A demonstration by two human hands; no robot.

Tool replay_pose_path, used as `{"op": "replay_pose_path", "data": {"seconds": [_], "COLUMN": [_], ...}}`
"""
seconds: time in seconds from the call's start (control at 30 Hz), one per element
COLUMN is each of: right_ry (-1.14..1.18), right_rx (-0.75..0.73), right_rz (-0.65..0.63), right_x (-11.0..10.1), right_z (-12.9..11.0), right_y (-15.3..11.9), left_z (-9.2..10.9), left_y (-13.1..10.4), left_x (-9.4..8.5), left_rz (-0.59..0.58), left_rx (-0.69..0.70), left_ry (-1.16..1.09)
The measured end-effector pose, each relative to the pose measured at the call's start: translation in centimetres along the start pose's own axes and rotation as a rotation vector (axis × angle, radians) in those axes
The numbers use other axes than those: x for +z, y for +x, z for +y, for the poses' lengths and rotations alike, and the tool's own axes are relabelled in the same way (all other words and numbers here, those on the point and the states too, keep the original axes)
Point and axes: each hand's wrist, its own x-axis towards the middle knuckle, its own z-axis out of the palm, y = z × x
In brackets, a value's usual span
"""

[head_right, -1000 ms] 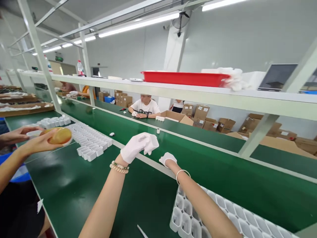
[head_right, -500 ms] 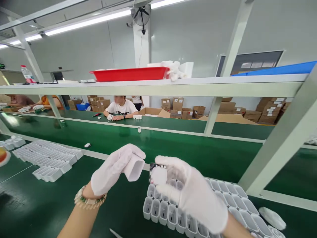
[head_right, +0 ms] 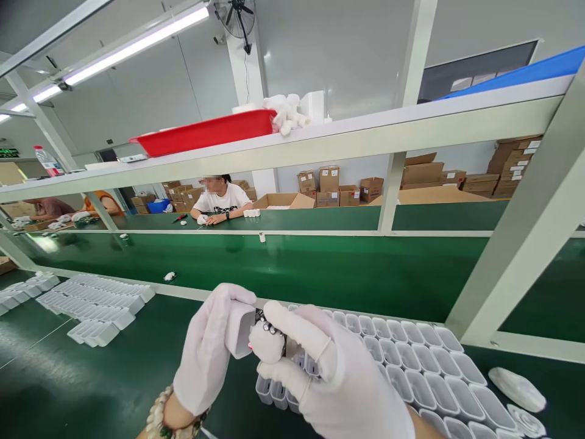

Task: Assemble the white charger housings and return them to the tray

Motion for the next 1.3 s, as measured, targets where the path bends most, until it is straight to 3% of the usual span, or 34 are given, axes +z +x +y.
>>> {"op": "replay_pose_path", "data": {"seconds": [0.3,0.83,1.07,1.2,1.3], "right_ry": [-0.091,-0.198,-0.122,-0.136,-0.17], "right_rx": [-0.072,0.026,0.111,0.092,-0.008], "right_rz": [-0.029,-0.056,-0.115,-0.023,0.089], "right_x": [0.0,0.5,1.0,1.3,1.4], "right_z": [0.2,0.2,1.1,1.2,1.3], "right_y": [0.1,-0.9,-1.0,-1.0,-1.1], "left_z": [-0.6,-0.3,-0.7,-0.8,-1.2], "left_y": [-0.2,-0.3,-0.6,-0.7,-0.5], "left_x": [0.1,0.8,0.9,1.0,1.3], "left_rz": [0.008,0.043,-0.023,-0.049,-0.042], "left_rx": [-0.019,-0.046,-0.012,-0.017,-0.061], "left_ry": [-0.033,-0.067,-0.114,-0.149,-0.223]}}
